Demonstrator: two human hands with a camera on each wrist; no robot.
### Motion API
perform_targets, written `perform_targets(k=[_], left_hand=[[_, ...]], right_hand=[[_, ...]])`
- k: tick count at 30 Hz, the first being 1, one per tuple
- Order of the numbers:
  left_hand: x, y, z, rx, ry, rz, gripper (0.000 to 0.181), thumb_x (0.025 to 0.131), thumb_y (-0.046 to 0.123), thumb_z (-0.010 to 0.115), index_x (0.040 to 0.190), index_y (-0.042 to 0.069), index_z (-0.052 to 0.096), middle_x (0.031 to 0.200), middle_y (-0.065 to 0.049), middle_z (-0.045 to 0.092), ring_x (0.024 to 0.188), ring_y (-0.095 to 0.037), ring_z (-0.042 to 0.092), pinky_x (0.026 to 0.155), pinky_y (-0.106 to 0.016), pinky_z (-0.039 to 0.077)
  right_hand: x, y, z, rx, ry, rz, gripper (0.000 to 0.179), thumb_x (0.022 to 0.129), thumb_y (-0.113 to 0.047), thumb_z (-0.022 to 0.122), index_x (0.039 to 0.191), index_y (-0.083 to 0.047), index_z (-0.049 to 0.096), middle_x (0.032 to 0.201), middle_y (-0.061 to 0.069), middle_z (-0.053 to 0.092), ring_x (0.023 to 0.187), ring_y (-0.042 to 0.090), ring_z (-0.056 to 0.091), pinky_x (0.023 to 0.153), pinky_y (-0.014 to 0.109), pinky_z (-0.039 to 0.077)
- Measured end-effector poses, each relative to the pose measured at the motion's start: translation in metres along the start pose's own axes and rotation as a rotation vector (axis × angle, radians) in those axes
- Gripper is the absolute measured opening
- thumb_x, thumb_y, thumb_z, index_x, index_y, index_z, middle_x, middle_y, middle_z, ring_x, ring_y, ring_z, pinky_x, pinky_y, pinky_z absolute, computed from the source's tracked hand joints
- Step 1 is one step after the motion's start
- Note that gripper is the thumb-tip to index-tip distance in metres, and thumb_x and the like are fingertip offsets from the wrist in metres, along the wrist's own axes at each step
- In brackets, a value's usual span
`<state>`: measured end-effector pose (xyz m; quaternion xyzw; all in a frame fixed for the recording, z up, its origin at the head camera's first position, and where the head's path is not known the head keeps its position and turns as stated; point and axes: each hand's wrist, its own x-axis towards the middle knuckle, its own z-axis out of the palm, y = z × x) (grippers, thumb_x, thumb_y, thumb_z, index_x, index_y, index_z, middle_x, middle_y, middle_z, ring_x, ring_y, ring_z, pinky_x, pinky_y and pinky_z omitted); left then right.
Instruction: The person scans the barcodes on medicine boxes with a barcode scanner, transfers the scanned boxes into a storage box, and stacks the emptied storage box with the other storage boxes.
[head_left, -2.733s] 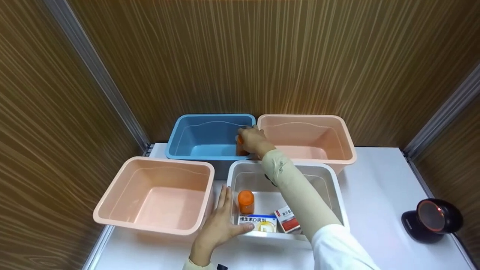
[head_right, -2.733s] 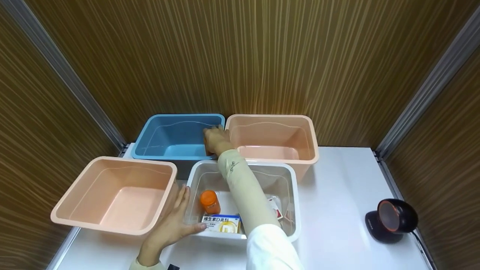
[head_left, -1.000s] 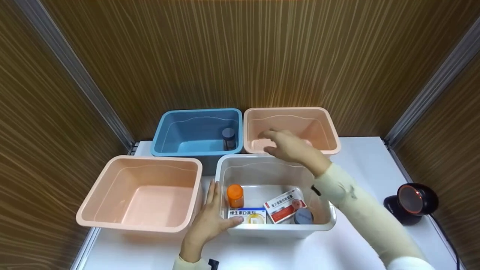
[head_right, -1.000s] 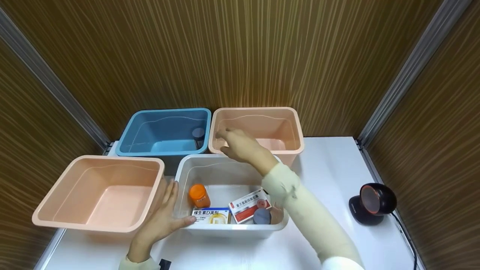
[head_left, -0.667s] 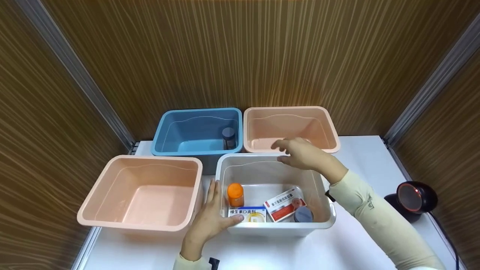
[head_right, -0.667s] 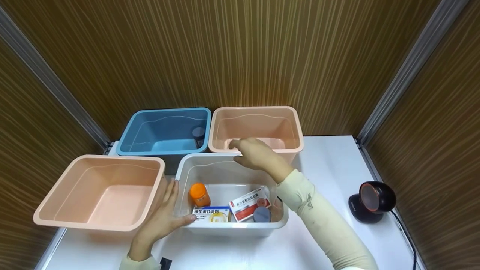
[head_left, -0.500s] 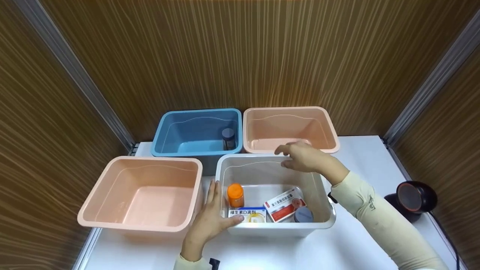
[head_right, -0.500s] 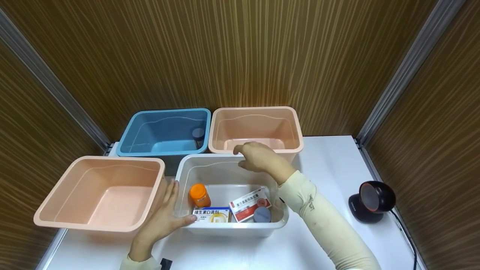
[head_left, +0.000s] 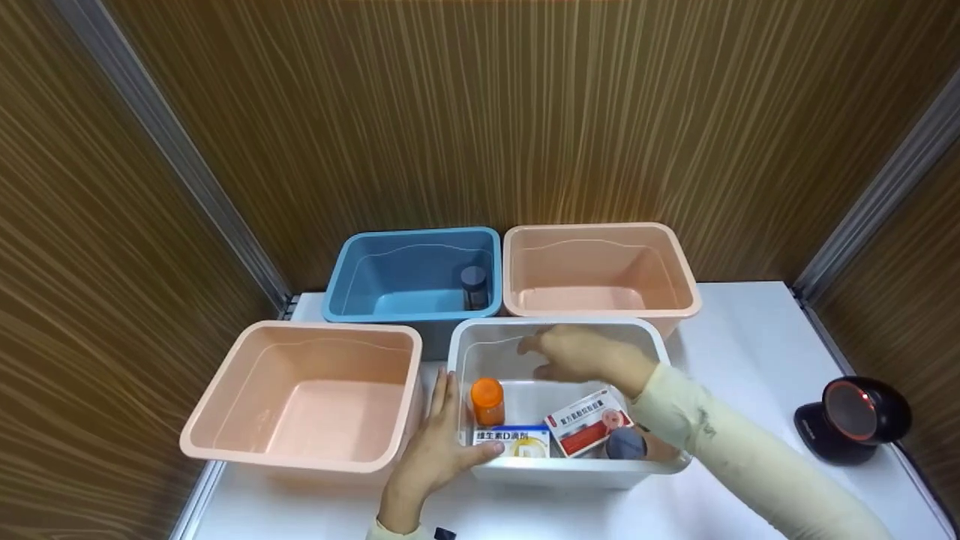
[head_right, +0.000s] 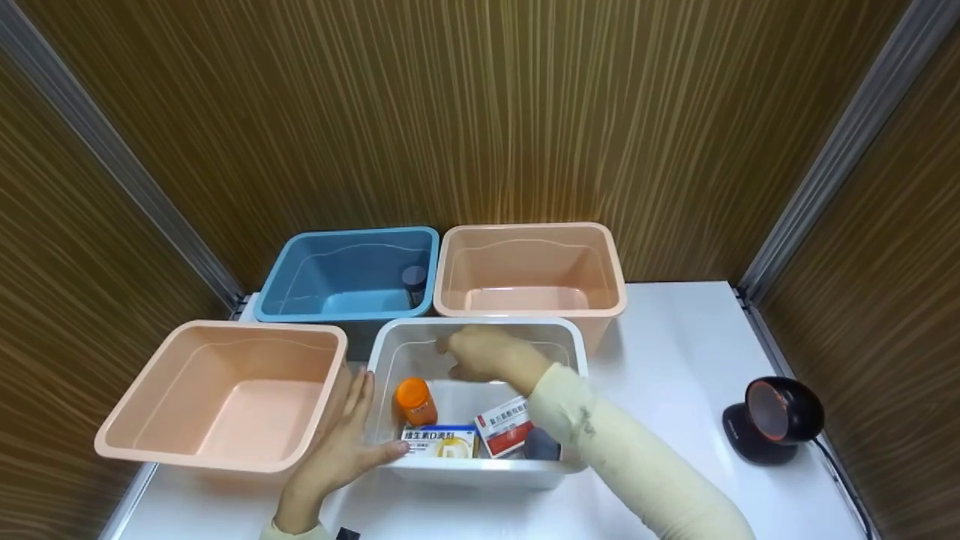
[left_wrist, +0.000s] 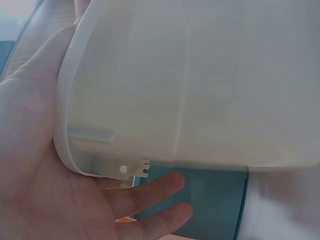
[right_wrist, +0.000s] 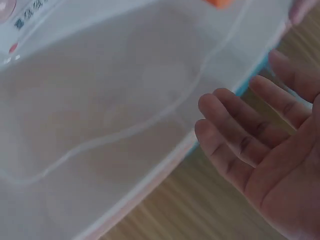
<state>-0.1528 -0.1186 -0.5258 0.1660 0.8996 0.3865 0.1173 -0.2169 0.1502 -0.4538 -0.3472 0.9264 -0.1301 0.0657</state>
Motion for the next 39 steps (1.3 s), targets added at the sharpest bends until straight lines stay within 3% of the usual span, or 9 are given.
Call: perform_targets(k=[6, 12, 18, 26, 29, 32, 36, 39], left_hand=[[0.0, 0.0, -0.001, -0.01, -0.02, -0.003, 0.128, 0.075, 0.065, 0.08, 0.163, 0.01, 0.005, 0.169, -0.011, -0.009, 0.149, -0.044, 0.018, 0.113, -0.06, 0.028], [-0.001, -0.001, 0.002, -0.023, -0.017, 0.002, 0.126, 0.077, 0.062, 0.08, 0.163, 0.012, 0.003, 0.169, -0.011, -0.009, 0.149, -0.045, 0.015, 0.112, -0.062, 0.029], [-0.001, -0.003, 0.003, -0.012, -0.003, 0.03, 0.125, 0.078, 0.063, 0.078, 0.163, 0.01, 0.004, 0.168, -0.014, -0.007, 0.148, -0.047, 0.017, 0.112, -0.061, 0.03], [-0.001, -0.002, 0.002, -0.022, -0.018, 0.017, 0.124, 0.079, 0.061, 0.079, 0.163, 0.011, 0.003, 0.169, -0.012, -0.009, 0.149, -0.046, 0.014, 0.111, -0.063, 0.03], [0.0, -0.003, 0.003, -0.025, -0.017, 0.018, 0.125, 0.078, 0.06, 0.08, 0.163, 0.011, 0.002, 0.169, -0.012, -0.009, 0.149, -0.044, 0.014, 0.112, -0.061, 0.03], [0.0, -0.003, 0.003, -0.025, -0.011, 0.016, 0.127, 0.078, 0.059, 0.081, 0.163, 0.01, 0.002, 0.169, -0.012, -0.007, 0.149, -0.044, 0.013, 0.113, -0.059, 0.03], [-0.001, -0.004, 0.002, -0.015, 0.003, 0.005, 0.128, 0.077, 0.061, 0.081, 0.163, 0.009, 0.002, 0.169, -0.012, -0.006, 0.149, -0.044, 0.015, 0.112, -0.059, 0.032], [-0.001, -0.004, 0.002, -0.002, 0.008, 0.01, 0.129, 0.076, 0.064, 0.079, 0.163, 0.01, 0.003, 0.169, -0.011, -0.006, 0.149, -0.044, 0.014, 0.112, -0.059, 0.032]], right_hand=[[0.024, -0.022, 0.029, -0.024, -0.13, 0.011, 0.058, 0.092, -0.037, 0.076, 0.141, -0.012, 0.059, 0.13, 0.009, 0.066, 0.105, 0.024, 0.067, 0.096, 0.042, 0.053], [0.045, -0.035, 0.05, -0.006, -0.19, 0.025, 0.057, 0.092, -0.038, 0.075, 0.14, -0.011, 0.059, 0.115, 0.007, 0.068, 0.091, 0.019, 0.063, 0.087, 0.038, 0.057], [0.054, -0.037, 0.065, -0.132, -0.127, -0.007, 0.043, 0.09, -0.04, 0.077, 0.12, -0.011, 0.066, 0.097, 0.003, 0.063, 0.08, 0.016, 0.057, 0.074, 0.031, 0.056], [0.057, -0.029, 0.08, -0.144, -0.046, -0.019, 0.047, 0.091, -0.034, 0.077, 0.127, -0.008, 0.06, 0.1, 0.007, 0.066, 0.083, 0.02, 0.064, 0.078, 0.036, 0.058], [0.056, -0.029, 0.08, -0.144, -0.088, 0.031, 0.047, 0.089, -0.034, 0.078, 0.124, -0.01, 0.059, 0.096, 0.007, 0.063, 0.081, 0.021, 0.06, 0.075, 0.039, 0.057], [0.055, -0.034, 0.078, -0.154, -0.179, 0.115, 0.046, 0.088, -0.035, 0.077, 0.124, -0.012, 0.062, 0.098, 0.008, 0.06, 0.081, 0.021, 0.056, 0.077, 0.041, 0.057], [0.056, -0.041, 0.078, -0.2, -0.265, 0.193, 0.047, 0.091, -0.038, 0.073, 0.131, -0.015, 0.064, 0.108, 0.01, 0.063, 0.084, 0.021, 0.059, 0.083, 0.043, 0.058], [0.057, -0.043, 0.08, -0.253, -0.311, 0.216, 0.049, 0.092, -0.036, 0.073, 0.135, -0.016, 0.062, 0.106, 0.009, 0.067, 0.083, 0.021, 0.061, 0.083, 0.042, 0.058]])
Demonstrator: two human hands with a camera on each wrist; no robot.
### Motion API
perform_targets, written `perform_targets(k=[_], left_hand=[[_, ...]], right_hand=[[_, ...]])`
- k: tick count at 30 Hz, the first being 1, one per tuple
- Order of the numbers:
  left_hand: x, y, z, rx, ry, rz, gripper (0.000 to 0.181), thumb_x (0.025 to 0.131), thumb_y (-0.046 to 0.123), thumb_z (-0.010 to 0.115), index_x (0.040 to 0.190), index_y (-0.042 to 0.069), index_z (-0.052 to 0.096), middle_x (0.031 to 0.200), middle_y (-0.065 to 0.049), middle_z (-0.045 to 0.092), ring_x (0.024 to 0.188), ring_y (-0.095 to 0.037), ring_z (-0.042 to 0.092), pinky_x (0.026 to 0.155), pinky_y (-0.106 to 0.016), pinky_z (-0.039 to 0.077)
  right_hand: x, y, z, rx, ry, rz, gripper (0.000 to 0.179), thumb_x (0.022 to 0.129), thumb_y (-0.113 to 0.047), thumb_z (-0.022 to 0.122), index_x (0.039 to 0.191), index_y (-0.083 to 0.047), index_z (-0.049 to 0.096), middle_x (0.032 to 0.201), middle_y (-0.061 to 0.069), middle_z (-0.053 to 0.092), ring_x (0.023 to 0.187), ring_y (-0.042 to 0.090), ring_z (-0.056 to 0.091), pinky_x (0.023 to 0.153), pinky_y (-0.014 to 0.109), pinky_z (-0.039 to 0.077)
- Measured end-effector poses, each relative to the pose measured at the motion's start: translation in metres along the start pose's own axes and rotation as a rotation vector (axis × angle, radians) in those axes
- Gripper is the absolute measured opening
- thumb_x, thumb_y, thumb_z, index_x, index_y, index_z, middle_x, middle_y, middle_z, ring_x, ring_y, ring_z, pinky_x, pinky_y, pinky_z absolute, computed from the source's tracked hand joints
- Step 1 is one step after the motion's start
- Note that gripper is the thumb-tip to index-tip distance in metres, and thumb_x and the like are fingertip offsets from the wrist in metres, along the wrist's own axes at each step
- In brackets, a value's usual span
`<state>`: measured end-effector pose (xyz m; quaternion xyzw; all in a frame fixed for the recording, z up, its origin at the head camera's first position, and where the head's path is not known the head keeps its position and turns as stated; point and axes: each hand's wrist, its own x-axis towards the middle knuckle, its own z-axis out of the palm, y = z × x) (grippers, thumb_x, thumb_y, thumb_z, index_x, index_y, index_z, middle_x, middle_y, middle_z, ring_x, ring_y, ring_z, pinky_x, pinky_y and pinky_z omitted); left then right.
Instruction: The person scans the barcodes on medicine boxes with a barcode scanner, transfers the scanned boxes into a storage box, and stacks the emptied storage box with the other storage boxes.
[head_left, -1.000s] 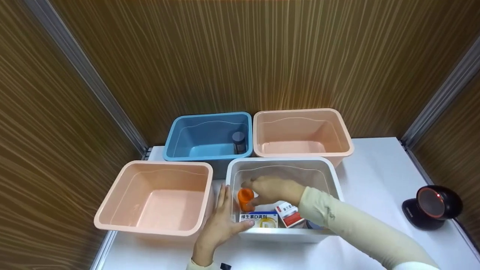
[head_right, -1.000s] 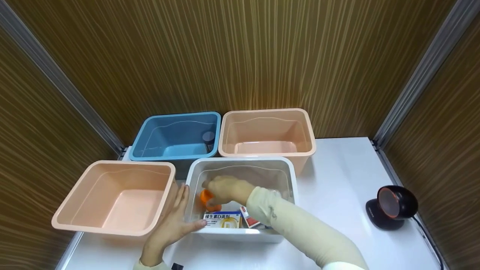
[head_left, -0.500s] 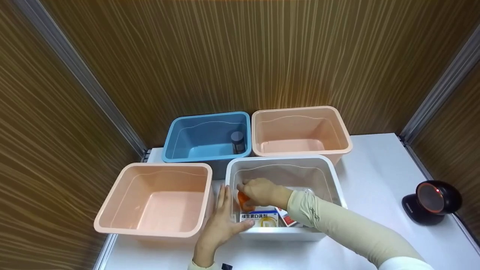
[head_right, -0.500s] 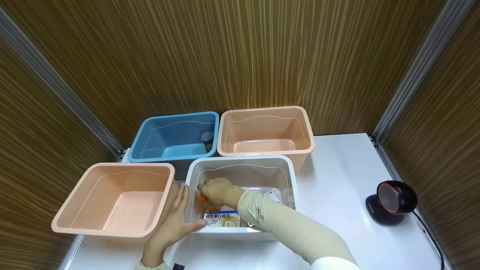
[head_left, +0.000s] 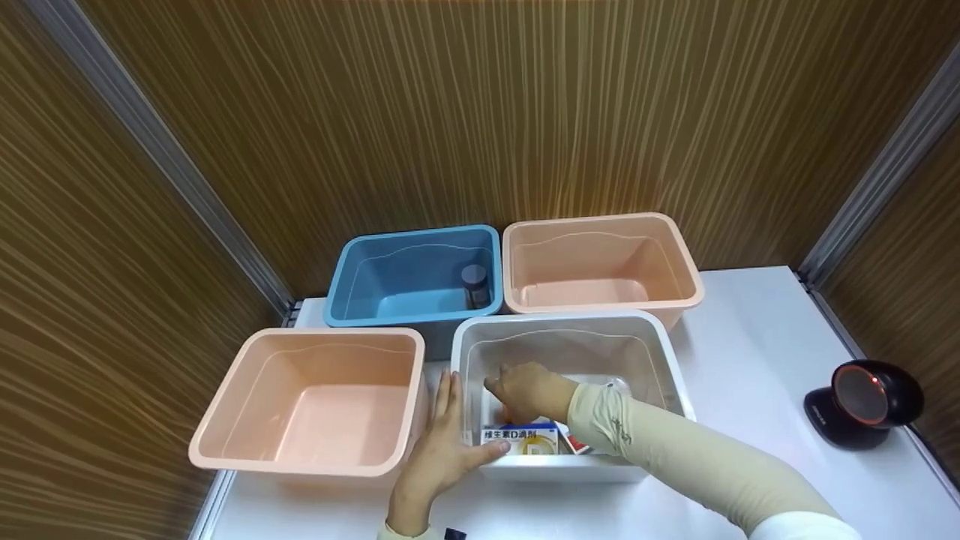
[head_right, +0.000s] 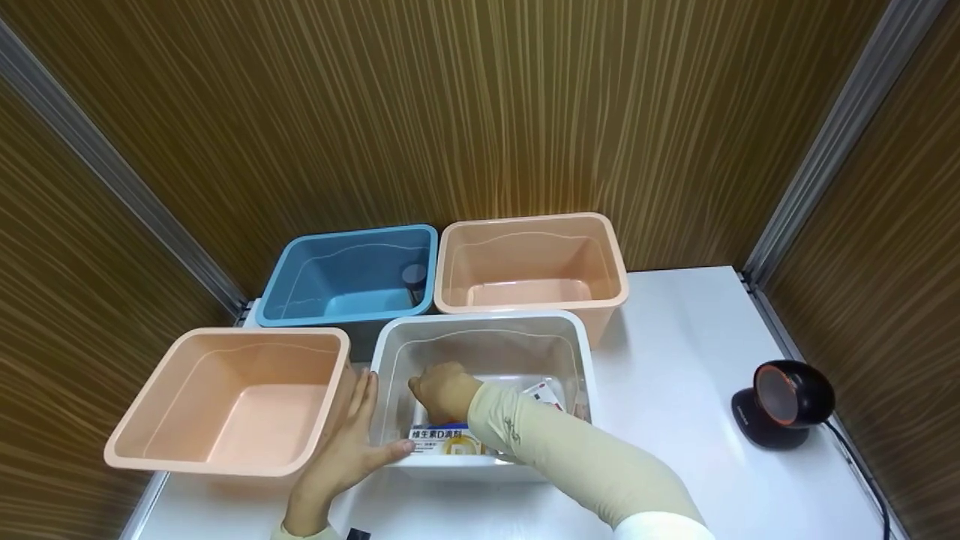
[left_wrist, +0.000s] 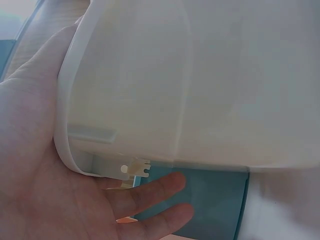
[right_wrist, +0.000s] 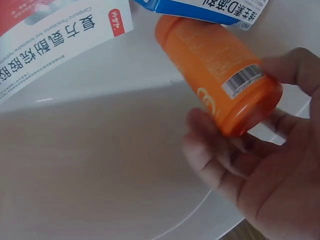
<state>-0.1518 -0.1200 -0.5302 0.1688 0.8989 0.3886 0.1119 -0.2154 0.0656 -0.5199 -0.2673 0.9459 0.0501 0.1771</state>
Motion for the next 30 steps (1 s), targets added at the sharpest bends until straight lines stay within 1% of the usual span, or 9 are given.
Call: perform_targets(k=[3, 7, 9, 12, 15, 19, 23, 29, 30], left_hand=[[0.0, 0.001, 0.001, 0.002, -0.005, 0.007, 0.129, 0.075, 0.066, 0.079, 0.163, 0.01, 0.002, 0.169, -0.011, -0.007, 0.15, -0.043, 0.01, 0.113, -0.059, 0.03], [0.0, 0.002, 0.002, -0.006, -0.016, 0.006, 0.13, 0.075, 0.067, 0.078, 0.163, 0.011, 0.002, 0.169, -0.01, -0.009, 0.15, -0.044, 0.008, 0.113, -0.06, 0.028], [0.0, 0.003, 0.002, -0.004, -0.017, 0.005, 0.13, 0.075, 0.067, 0.078, 0.163, 0.01, 0.002, 0.169, -0.01, -0.008, 0.15, -0.044, 0.009, 0.113, -0.06, 0.029], [0.001, 0.003, 0.002, 0.001, -0.017, 0.005, 0.13, 0.075, 0.067, 0.078, 0.163, 0.01, 0.003, 0.169, -0.011, -0.008, 0.15, -0.044, 0.01, 0.113, -0.06, 0.028], [0.002, 0.003, 0.002, 0.007, -0.018, 0.004, 0.129, 0.075, 0.067, 0.078, 0.163, 0.01, 0.003, 0.169, -0.012, -0.007, 0.149, -0.044, 0.012, 0.113, -0.06, 0.029], [0.001, 0.002, 0.001, 0.009, -0.016, 0.002, 0.128, 0.076, 0.066, 0.079, 0.163, 0.01, 0.004, 0.169, -0.012, -0.006, 0.148, -0.046, 0.018, 0.111, -0.061, 0.032], [0.0, 0.001, 0.0, 0.006, -0.018, -0.001, 0.127, 0.076, 0.064, 0.079, 0.163, 0.011, 0.004, 0.169, -0.012, -0.007, 0.147, -0.047, 0.019, 0.11, -0.062, 0.033], [-0.001, 0.001, -0.001, 0.01, -0.009, -0.01, 0.128, 0.074, 0.067, 0.079, 0.164, 0.013, 0.004, 0.169, -0.009, -0.009, 0.147, -0.047, 0.02, 0.11, -0.061, 0.034], [-0.001, 0.0, -0.001, 0.007, -0.009, -0.013, 0.128, 0.074, 0.067, 0.079, 0.164, 0.013, 0.004, 0.169, -0.009, -0.009, 0.147, -0.047, 0.02, 0.11, -0.061, 0.034]], right_hand=[[0.001, 0.001, 0.002, -0.066, -0.071, 0.031, 0.045, 0.089, -0.028, 0.078, 0.13, -0.016, 0.063, 0.09, 0.006, 0.066, 0.076, 0.02, 0.06, 0.077, 0.037, 0.058], [0.002, 0.007, 0.0, -0.132, -0.167, 0.066, 0.03, 0.079, -0.019, 0.083, 0.104, -0.016, 0.068, 0.076, 0.001, 0.06, 0.071, 0.02, 0.057, 0.069, 0.033, 0.054], [0.002, 0.01, -0.001, -0.125, -0.189, 0.081, 0.022, 0.076, -0.018, 0.084, 0.09, -0.017, 0.068, 0.075, 0.0, 0.06, 0.073, 0.019, 0.056, 0.069, 0.034, 0.052], [0.001, 0.015, -0.003, -0.064, -0.176, 0.108, 0.017, 0.077, -0.018, 0.084, 0.08, -0.017, 0.067, 0.074, -0.001, 0.06, 0.073, 0.019, 0.056, 0.068, 0.034, 0.051], [-0.002, 0.021, -0.002, -0.021, -0.126, 0.128, 0.021, 0.08, -0.03, 0.082, 0.081, -0.018, 0.065, 0.072, -0.001, 0.059, 0.07, 0.019, 0.057, 0.066, 0.035, 0.051], [-0.007, 0.032, -0.004, 0.044, -0.067, 0.117, 0.036, 0.078, -0.042, 0.081, 0.096, -0.017, 0.062, 0.073, 0.0, 0.058, 0.07, 0.021, 0.055, 0.065, 0.036, 0.051], [-0.016, 0.044, -0.016, 0.171, -0.029, 0.076, 0.052, 0.077, -0.038, 0.083, 0.116, -0.013, 0.061, 0.082, 0.002, 0.06, 0.076, 0.023, 0.055, 0.072, 0.035, 0.051], [-0.042, 0.065, -0.038, 0.342, 0.068, -0.047, 0.037, 0.086, -0.022, 0.076, 0.12, -0.013, 0.064, 0.099, 0.001, 0.065, 0.081, 0.02, 0.058, 0.077, 0.035, 0.054], [-0.047, 0.07, -0.041, 0.347, 0.101, -0.078, 0.036, 0.087, -0.02, 0.075, 0.121, -0.014, 0.065, 0.102, 0.001, 0.065, 0.082, 0.02, 0.058, 0.078, 0.036, 0.054]])
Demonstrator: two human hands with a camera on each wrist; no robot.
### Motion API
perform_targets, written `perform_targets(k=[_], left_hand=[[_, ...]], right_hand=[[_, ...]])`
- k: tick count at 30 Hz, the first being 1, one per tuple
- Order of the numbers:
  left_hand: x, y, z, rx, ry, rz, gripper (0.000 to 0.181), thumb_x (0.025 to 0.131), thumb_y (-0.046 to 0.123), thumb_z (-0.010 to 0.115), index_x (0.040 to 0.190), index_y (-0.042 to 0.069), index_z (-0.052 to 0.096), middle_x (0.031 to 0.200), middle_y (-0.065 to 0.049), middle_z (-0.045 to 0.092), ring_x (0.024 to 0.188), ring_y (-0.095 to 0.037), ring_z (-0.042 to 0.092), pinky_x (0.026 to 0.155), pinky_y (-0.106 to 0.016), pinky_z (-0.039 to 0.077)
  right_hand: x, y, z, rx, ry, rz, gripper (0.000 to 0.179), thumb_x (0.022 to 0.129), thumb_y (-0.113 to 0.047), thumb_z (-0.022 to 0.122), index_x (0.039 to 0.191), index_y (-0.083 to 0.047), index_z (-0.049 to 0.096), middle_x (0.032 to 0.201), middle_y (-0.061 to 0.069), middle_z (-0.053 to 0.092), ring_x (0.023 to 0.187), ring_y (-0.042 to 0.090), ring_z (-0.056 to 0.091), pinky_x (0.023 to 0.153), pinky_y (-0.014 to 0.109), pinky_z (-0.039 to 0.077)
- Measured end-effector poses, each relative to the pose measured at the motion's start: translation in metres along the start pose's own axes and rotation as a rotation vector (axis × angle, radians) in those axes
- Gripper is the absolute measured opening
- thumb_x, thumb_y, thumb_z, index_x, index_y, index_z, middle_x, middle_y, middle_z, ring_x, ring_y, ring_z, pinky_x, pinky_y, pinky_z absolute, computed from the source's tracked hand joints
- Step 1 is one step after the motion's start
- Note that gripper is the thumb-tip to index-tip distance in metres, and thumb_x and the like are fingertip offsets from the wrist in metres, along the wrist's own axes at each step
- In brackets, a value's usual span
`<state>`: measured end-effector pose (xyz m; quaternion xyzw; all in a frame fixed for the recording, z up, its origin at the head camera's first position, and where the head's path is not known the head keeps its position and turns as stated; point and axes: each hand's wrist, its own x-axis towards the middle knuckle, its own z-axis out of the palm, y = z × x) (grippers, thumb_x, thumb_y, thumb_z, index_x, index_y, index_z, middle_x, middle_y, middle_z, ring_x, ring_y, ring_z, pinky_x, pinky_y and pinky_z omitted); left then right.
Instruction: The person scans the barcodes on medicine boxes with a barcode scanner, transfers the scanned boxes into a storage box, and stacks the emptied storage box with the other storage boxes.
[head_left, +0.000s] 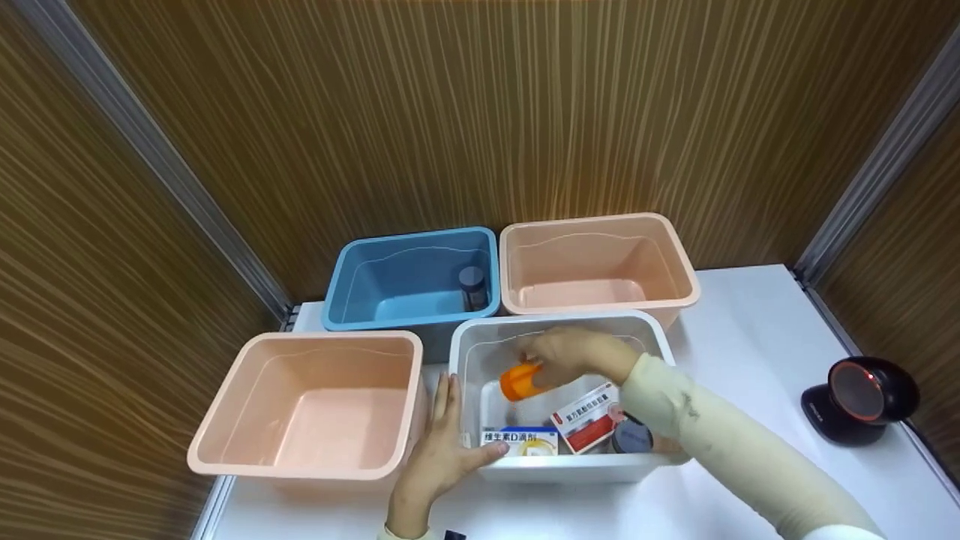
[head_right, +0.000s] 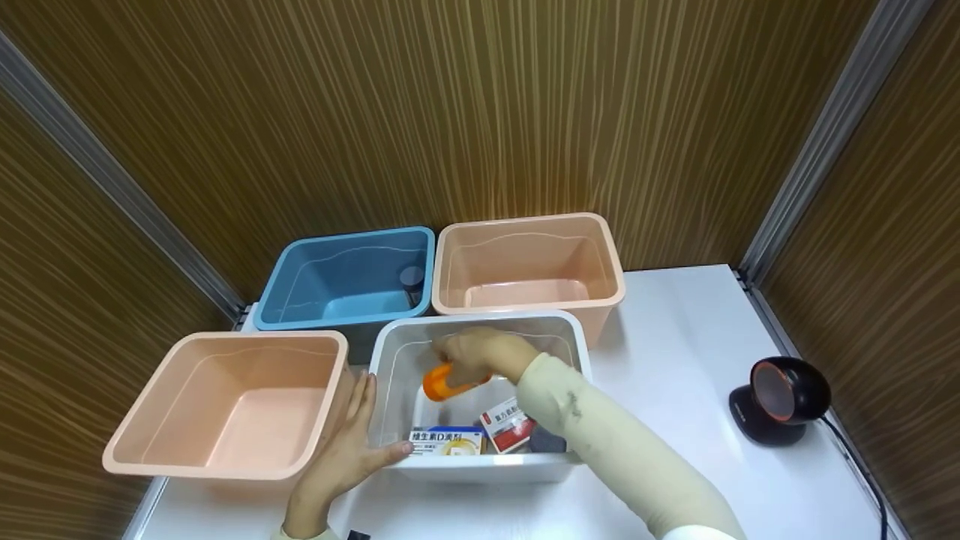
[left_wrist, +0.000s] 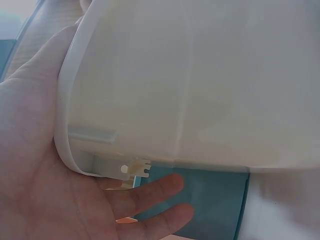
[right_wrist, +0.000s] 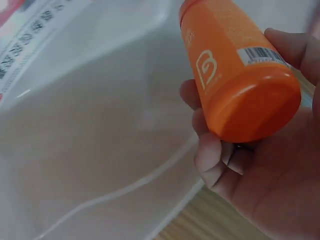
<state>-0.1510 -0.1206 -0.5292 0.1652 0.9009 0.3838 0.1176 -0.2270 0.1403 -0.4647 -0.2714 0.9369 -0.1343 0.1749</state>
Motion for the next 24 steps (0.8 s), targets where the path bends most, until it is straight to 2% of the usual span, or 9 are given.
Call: perform_targets(k=[3, 6, 7, 13, 16, 19, 22, 24], left_hand=[[0.0, 0.001, 0.0, -0.01, -0.003, -0.014, 0.129, 0.073, 0.069, 0.078, 0.164, 0.015, 0.004, 0.169, -0.007, -0.009, 0.148, -0.045, 0.019, 0.111, -0.061, 0.032], [0.0, 0.001, 0.0, -0.016, -0.002, -0.029, 0.13, 0.072, 0.069, 0.079, 0.164, 0.016, 0.004, 0.169, -0.006, -0.009, 0.148, -0.045, 0.019, 0.112, -0.061, 0.031], [0.0, 0.002, 0.0, -0.017, -0.001, -0.034, 0.13, 0.072, 0.069, 0.079, 0.164, 0.016, 0.004, 0.169, -0.005, -0.01, 0.148, -0.045, 0.019, 0.112, -0.061, 0.03], [0.001, 0.001, 0.0, -0.026, 0.002, -0.052, 0.131, 0.071, 0.069, 0.08, 0.164, 0.016, 0.004, 0.168, -0.005, -0.011, 0.148, -0.047, 0.017, 0.11, -0.064, 0.029], [0.001, 0.002, 0.0, -0.024, 0.002, -0.051, 0.131, 0.071, 0.068, 0.08, 0.164, 0.016, 0.005, 0.168, -0.005, -0.01, 0.148, -0.046, 0.017, 0.11, -0.064, 0.03], [0.001, 0.002, -0.001, -0.02, 0.009, -0.038, 0.131, 0.071, 0.068, 0.08, 0.164, 0.015, 0.005, 0.169, -0.005, -0.009, 0.147, -0.046, 0.019, 0.11, -0.062, 0.033], [0.001, 0.002, 0.0, -0.021, 0.016, -0.03, 0.13, 0.071, 0.068, 0.08, 0.164, 0.014, 0.006, 0.169, -0.007, -0.009, 0.147, -0.047, 0.018, 0.109, -0.062, 0.034], [0.001, 0.001, 0.0, -0.02, 0.017, -0.028, 0.131, 0.071, 0.068, 0.08, 0.164, 0.014, 0.006, 0.169, -0.007, -0.009, 0.148, -0.047, 0.016, 0.11, -0.062, 0.033]], right_hand=[[-0.016, 0.009, -0.013, 0.076, 0.066, -0.082, 0.041, 0.09, -0.017, 0.072, 0.13, -0.018, 0.064, 0.114, 0.001, 0.065, 0.091, 0.021, 0.06, 0.083, 0.039, 0.054], [-0.029, 0.017, -0.023, 0.183, 0.114, -0.145, 0.048, 0.094, -0.017, 0.069, 0.14, -0.019, 0.059, 0.128, 0.001, 0.061, 0.105, 0.023, 0.057, 0.094, 0.044, 0.051], [-0.032, 0.02, -0.026, 0.247, 0.115, -0.155, 0.051, 0.095, -0.016, 0.068, 0.144, -0.018, 0.055, 0.125, 0.004, 0.061, 0.103, 0.025, 0.057, 0.093, 0.044, 0.051], [-0.048, 0.036, -0.031, 0.531, 0.131, -0.138, 0.065, 0.098, -0.014, 0.061, 0.157, -0.022, 0.034, 0.111, 0.008, 0.054, 0.091, 0.026, 0.055, 0.077, 0.038, 0.048], [-0.054, 0.041, -0.033, 0.662, 0.137, -0.113, 0.071, 0.099, -0.013, 0.058, 0.161, -0.028, 0.025, 0.123, 0.011, 0.053, 0.101, 0.03, 0.057, 0.083, 0.039, 0.053], [-0.059, 0.044, -0.037, 0.747, 0.168, -0.103, 0.081, 0.097, -0.009, 0.058, 0.163, -0.032, 0.016, 0.128, 0.018, 0.052, 0.108, 0.035, 0.057, 0.089, 0.044, 0.054], [-0.062, 0.047, -0.039, 0.778, 0.237, -0.08, 0.092, 0.093, -0.005, 0.061, 0.162, -0.038, 0.01, 0.134, 0.019, 0.048, 0.113, 0.037, 0.056, 0.093, 0.047, 0.053], [-0.063, 0.049, -0.039, 0.785, 0.292, -0.072, 0.094, 0.09, -0.003, 0.064, 0.161, -0.037, 0.013, 0.135, 0.018, 0.048, 0.113, 0.038, 0.056, 0.093, 0.049, 0.052]])
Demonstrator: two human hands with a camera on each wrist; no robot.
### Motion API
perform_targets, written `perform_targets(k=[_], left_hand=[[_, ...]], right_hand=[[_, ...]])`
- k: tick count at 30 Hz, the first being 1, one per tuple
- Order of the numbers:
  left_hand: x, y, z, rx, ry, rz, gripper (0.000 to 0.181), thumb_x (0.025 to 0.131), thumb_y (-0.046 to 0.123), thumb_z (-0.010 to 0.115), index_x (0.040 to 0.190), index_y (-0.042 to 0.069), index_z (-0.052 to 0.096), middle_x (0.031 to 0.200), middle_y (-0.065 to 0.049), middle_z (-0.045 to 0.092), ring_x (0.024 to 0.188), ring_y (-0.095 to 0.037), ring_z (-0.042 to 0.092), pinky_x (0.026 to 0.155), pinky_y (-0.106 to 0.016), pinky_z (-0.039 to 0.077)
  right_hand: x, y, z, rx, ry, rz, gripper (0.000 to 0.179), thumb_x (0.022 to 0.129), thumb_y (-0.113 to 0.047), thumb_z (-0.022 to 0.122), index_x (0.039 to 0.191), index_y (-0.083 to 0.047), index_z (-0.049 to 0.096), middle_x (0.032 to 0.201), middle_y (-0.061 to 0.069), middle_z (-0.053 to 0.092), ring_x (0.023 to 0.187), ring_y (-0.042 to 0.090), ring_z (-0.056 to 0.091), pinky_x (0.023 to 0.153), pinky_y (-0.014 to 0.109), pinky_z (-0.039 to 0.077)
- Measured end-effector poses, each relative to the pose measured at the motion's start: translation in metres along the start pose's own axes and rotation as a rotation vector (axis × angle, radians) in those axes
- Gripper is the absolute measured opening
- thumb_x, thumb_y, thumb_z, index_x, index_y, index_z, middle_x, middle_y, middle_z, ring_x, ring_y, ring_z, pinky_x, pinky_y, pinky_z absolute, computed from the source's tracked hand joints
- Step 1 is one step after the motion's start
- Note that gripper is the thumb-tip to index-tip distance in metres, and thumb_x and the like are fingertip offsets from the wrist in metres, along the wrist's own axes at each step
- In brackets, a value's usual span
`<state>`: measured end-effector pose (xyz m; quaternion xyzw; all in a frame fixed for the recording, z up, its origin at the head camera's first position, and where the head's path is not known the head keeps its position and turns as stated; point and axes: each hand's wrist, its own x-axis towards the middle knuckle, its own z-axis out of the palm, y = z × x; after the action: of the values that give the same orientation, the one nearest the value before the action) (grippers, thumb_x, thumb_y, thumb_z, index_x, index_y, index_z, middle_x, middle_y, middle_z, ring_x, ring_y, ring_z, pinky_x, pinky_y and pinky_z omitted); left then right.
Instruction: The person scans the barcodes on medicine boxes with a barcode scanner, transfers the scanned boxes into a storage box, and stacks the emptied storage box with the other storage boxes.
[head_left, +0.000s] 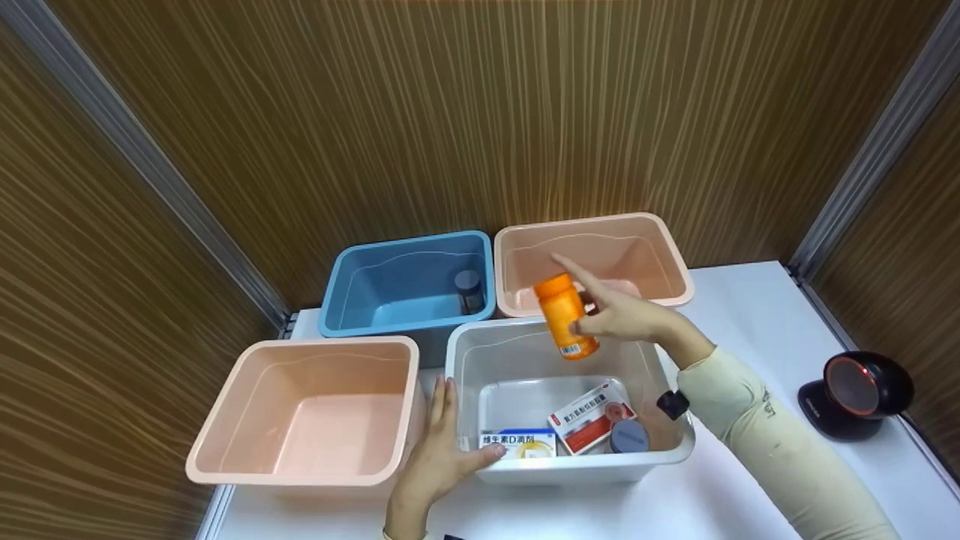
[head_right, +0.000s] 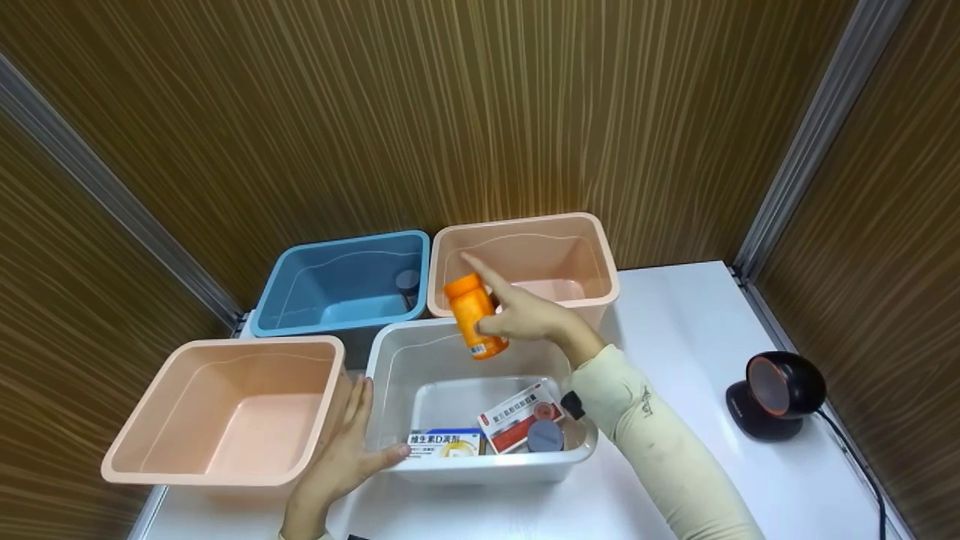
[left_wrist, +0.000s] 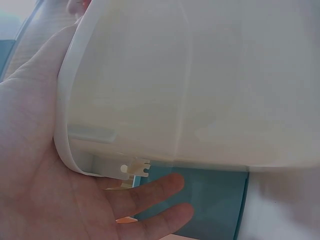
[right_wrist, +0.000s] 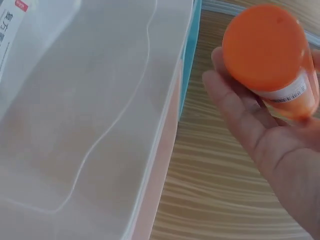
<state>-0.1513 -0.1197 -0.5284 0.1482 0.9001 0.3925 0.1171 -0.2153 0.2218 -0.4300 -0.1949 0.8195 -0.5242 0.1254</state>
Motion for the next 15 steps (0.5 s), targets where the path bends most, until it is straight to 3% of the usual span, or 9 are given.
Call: perform_targets(k=[7, 12, 15], left_hand=[[0.0, -0.001, 0.001, 0.008, 0.005, 0.027, 0.132, 0.071, 0.069, 0.08, 0.163, 0.011, 0.005, 0.169, -0.01, -0.007, 0.147, -0.048, 0.014, 0.11, -0.063, 0.031], [0.001, -0.001, 0.001, -0.005, -0.003, 0.011, 0.132, 0.071, 0.069, 0.08, 0.163, 0.012, 0.004, 0.169, -0.008, -0.009, 0.149, -0.045, 0.007, 0.112, -0.062, 0.027], [0.001, -0.001, 0.001, -0.017, -0.002, -0.009, 0.132, 0.071, 0.068, 0.08, 0.164, 0.014, 0.004, 0.169, -0.007, -0.01, 0.15, -0.044, 0.006, 0.113, -0.062, 0.025]], right_hand=[[-0.008, 0.002, -0.007, -0.02, 0.228, -0.089, 0.07, 0.084, 0.0, 0.069, 0.143, -0.012, 0.031, 0.12, 0.018, 0.05, 0.1, 0.035, 0.056, 0.083, 0.046, 0.053], [-0.02, -0.003, -0.015, -0.019, 0.349, -0.124, 0.054, 0.087, 0.0, 0.068, 0.13, -0.005, 0.035, 0.111, 0.018, 0.051, 0.095, 0.033, 0.056, 0.081, 0.041, 0.053], [-0.029, -0.007, -0.021, -0.08, 0.387, -0.123, 0.048, 0.092, -0.007, 0.071, 0.125, -0.004, 0.036, 0.108, 0.017, 0.053, 0.092, 0.031, 0.057, 0.079, 0.036, 0.054]])
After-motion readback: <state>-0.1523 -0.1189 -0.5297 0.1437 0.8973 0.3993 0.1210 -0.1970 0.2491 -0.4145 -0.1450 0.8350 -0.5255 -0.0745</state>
